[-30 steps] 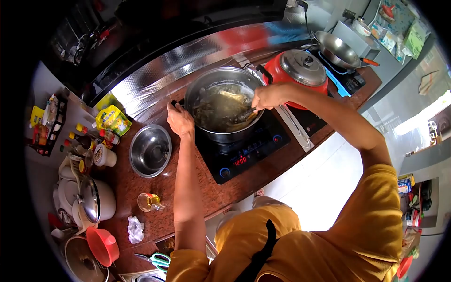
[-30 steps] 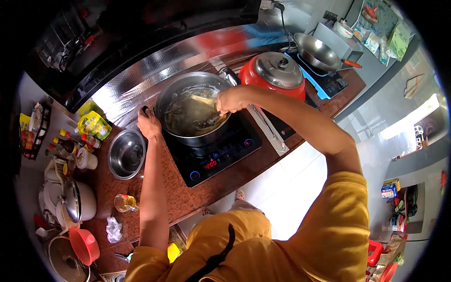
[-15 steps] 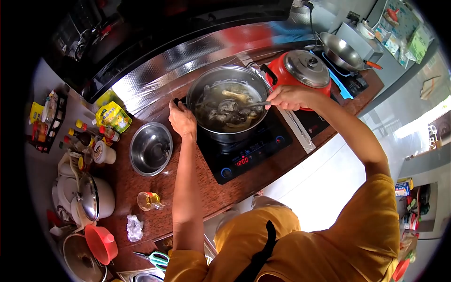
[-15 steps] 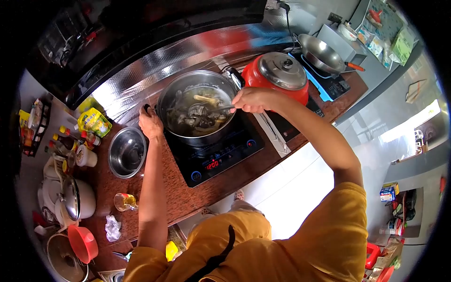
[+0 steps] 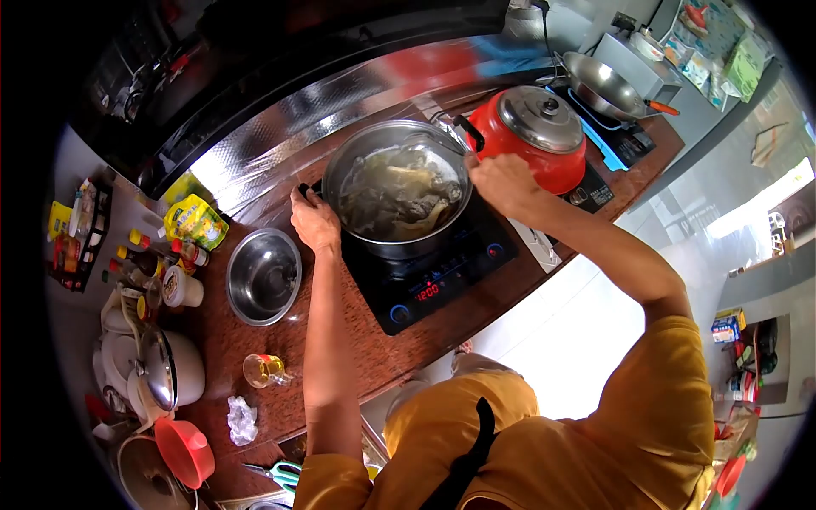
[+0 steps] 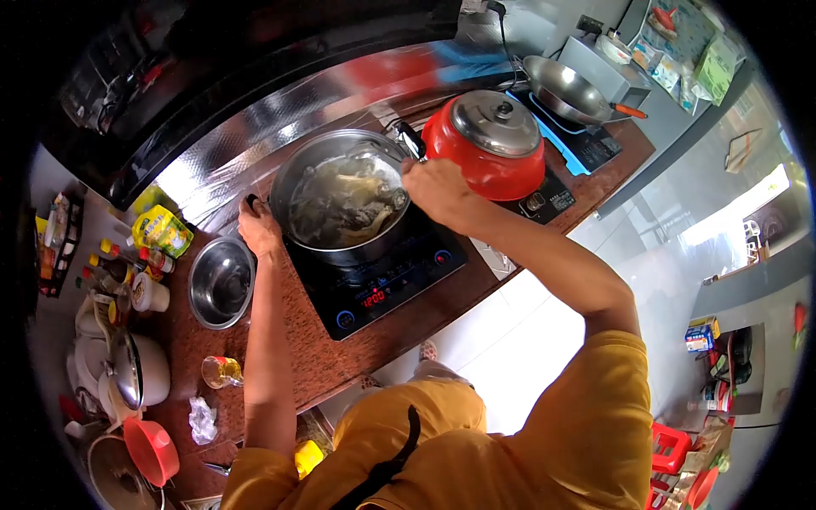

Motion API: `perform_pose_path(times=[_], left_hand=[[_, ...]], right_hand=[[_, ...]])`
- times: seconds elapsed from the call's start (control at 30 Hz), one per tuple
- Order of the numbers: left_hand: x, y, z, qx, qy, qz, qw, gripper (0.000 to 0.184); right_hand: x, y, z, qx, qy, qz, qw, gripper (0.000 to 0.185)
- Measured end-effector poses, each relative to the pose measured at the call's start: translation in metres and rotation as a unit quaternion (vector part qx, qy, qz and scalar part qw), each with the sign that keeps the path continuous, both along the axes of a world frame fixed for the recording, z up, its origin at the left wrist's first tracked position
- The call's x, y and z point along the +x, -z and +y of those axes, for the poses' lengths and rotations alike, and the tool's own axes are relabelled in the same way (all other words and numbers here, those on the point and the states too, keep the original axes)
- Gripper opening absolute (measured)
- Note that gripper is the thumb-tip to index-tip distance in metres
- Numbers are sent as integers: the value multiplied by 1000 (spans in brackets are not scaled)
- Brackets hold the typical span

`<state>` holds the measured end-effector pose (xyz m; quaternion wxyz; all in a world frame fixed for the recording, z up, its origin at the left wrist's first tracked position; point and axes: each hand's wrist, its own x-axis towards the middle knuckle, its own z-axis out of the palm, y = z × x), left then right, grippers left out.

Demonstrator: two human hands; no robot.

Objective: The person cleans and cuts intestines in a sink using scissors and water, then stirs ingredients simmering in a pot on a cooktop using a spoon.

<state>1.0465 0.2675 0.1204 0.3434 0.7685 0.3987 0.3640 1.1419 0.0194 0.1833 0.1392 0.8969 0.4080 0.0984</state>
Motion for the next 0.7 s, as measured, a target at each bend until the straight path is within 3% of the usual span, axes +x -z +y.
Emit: perform_pose_path(times=[0.2,0.3,0.5,0.57,0.6,0.67,0.7], left_hand=[[1,6,4,9,10,-13,1000,28],[0,3,2,-2,7,-14,1000,28],[2,8,5,-5,-11,5,1000,30],[2,5,4,-21,-10,18,1000,30],[2,7,4,-7,-14,14,1000,29],[2,5,3,-11,-15,22,1000,28],[2,3,2,-13,-16,25,999,28]], right_hand=[[-7,34,45,-47,-33,-29,998,19],[0,35,55,-107,-27,47,993,20],[8,-36,58,-184,-22,169,968,23],[54,-10,67,-338,-91,163,922,22],[62,-18,69,-323,4,265,908,22],[70,-40,74,-274,190,449,829,22],[76,-40,74,-267,229,495,794,22]])
